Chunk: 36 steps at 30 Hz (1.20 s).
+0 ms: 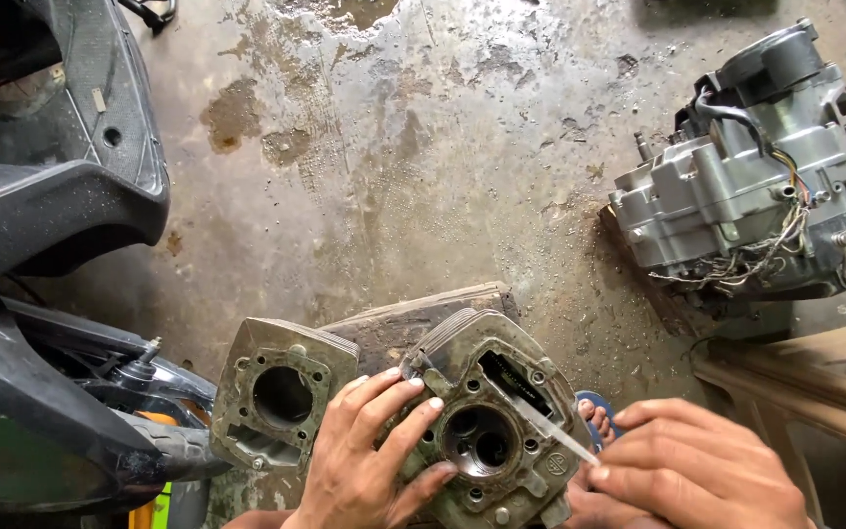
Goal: The person sits on the floor and works on a disassembled motorcycle engine. They use a screwdriver to remove bolts from the cylinder head, separate the head from the cylinder block, and place the parts on a wooden block.
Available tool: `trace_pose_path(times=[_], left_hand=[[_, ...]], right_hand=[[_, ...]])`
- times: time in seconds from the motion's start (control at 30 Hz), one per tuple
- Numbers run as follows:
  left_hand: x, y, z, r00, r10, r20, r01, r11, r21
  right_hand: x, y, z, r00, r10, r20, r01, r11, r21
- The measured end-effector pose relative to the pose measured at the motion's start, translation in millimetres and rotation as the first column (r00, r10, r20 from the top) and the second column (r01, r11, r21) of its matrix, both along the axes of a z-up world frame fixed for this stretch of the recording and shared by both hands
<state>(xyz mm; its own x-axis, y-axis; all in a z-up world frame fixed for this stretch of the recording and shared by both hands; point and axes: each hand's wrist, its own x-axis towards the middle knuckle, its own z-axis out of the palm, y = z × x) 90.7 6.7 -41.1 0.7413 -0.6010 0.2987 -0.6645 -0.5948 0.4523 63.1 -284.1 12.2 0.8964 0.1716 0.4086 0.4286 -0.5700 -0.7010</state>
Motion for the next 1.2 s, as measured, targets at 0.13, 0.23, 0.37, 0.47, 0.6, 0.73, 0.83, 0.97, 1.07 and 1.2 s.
trace_pose_path(times=[0.13,0.23,0.37,0.47,0.6,0.73,0.83,0.97,1.07,1.2], left_hand=[[0,1,-1,1.000,0.001,-0.006,-0.001,1.000,0.011],[2,1,0,1.000,-0.011,-0.012,0.011,1.000,-0.008],[3,0,1,1.000,-0.015,0.012,0.014,1.000,0.016],[1,-1,3,1.000,-0.016,0.016,0.016,0.999,0.035],[1,-2,3,1.000,-0.019,0.009,0.018,0.999,0.039],[1,-2,4,1.000,-0.015,0.014,0.014,0.999,0.046],[2,-3,6,1.000,-0.018,0.007,0.017,0.999,0.033],[0,-4,6,1.000,-0.008,-0.010,0.009,0.999,0.032],[2,-4,7,1.000,-0.014,-0.019,0.014,0.999,0.033],[1,-4,8,1.000,-0.012,-0.018,0.012,0.999,0.046]], right_hand=[[8,-16,-12,0.982,0.186,-0.036,-0.188,0.978,-0.091],[12,-17,-27,0.962,0.271,-0.020,-0.271,0.949,-0.161],[16,-14,-35,0.958,0.279,-0.071,-0.287,0.944,-0.162],[20,-11,-33,0.963,0.241,-0.118,-0.257,0.955,-0.145],[21,-9,-28,0.962,0.162,-0.218,-0.185,0.978,-0.092],[21,-8,-29,0.955,0.169,-0.246,-0.191,0.979,-0.069],[19,-6,-30,0.959,0.137,-0.249,-0.171,0.978,-0.121],[23,-3,-16,0.955,0.162,-0.249,-0.197,0.973,-0.122],[22,-4,-19,0.958,0.169,-0.233,-0.200,0.973,-0.118],[21,-5,-22,0.958,0.150,-0.244,-0.182,0.977,-0.113]])
